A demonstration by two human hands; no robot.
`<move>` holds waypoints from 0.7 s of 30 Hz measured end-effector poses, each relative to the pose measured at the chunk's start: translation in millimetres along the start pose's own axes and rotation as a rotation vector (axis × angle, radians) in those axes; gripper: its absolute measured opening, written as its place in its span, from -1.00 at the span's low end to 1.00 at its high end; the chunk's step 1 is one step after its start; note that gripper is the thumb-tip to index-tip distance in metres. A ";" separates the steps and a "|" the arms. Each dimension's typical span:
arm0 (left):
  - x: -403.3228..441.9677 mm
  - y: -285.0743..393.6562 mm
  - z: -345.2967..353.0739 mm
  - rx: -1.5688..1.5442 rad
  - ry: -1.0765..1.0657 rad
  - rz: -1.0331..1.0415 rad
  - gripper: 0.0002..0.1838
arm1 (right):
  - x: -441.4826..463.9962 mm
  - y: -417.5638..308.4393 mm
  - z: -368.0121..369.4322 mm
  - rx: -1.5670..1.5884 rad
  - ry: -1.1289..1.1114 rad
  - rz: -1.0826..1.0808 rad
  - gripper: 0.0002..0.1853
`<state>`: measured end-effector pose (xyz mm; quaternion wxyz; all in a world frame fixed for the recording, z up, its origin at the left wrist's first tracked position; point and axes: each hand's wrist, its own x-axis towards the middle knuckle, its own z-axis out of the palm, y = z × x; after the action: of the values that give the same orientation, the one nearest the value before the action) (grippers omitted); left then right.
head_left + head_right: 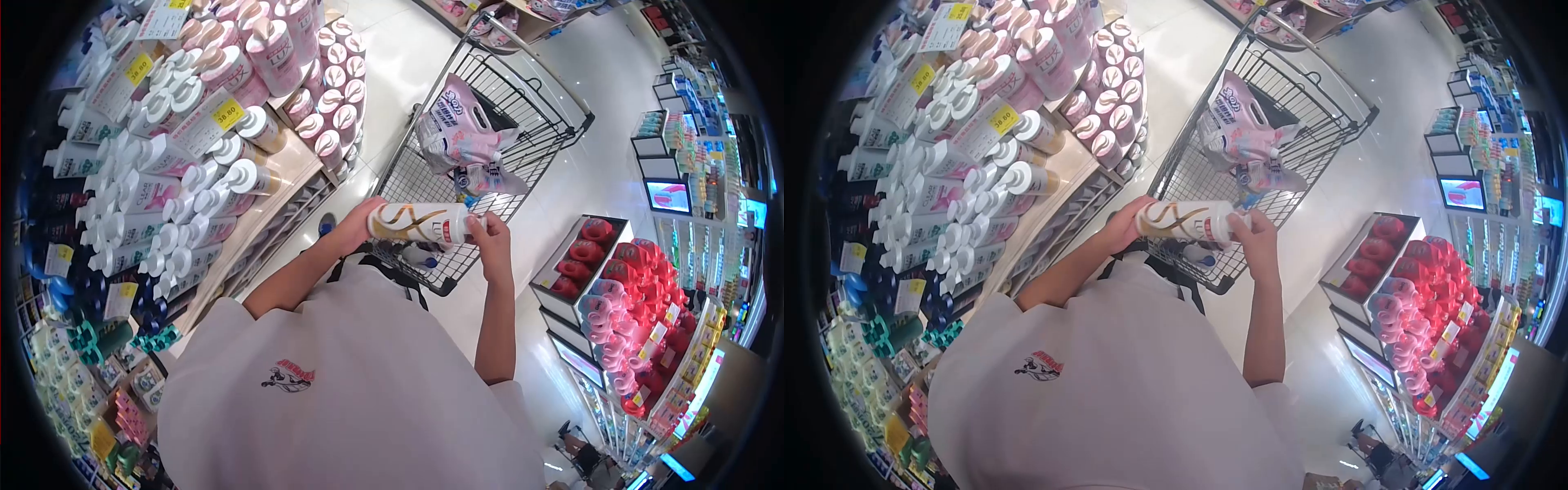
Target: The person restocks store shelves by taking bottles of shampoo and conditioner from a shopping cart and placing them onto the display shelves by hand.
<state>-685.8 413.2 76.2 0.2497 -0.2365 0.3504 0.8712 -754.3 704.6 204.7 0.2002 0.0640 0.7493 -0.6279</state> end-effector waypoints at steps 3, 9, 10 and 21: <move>-19.8 24.2 -6.7 -0.135 -0.268 -0.184 -0.41 | -10.3 -17.1 9.0 0.101 -0.115 0.075 -0.69; -82.7 53.0 24.6 -0.133 -0.769 -0.371 -0.16 | -8.1 -39.7 32.2 0.271 -0.236 0.189 -0.56; -89.3 48.9 31.3 -0.102 -0.759 -0.361 -0.13 | -5.1 -30.6 40.2 0.283 -0.199 0.218 -0.52; -80.4 32.0 25.9 -0.302 -0.842 -0.367 -0.15 | -18.3 32.0 130.8 1.110 -0.498 -0.098 0.03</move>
<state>-649.8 390.3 155.8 0.4822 0.0450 0.0407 0.8739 -697.7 587.5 165.2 0.2772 -0.0245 0.2429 -0.9293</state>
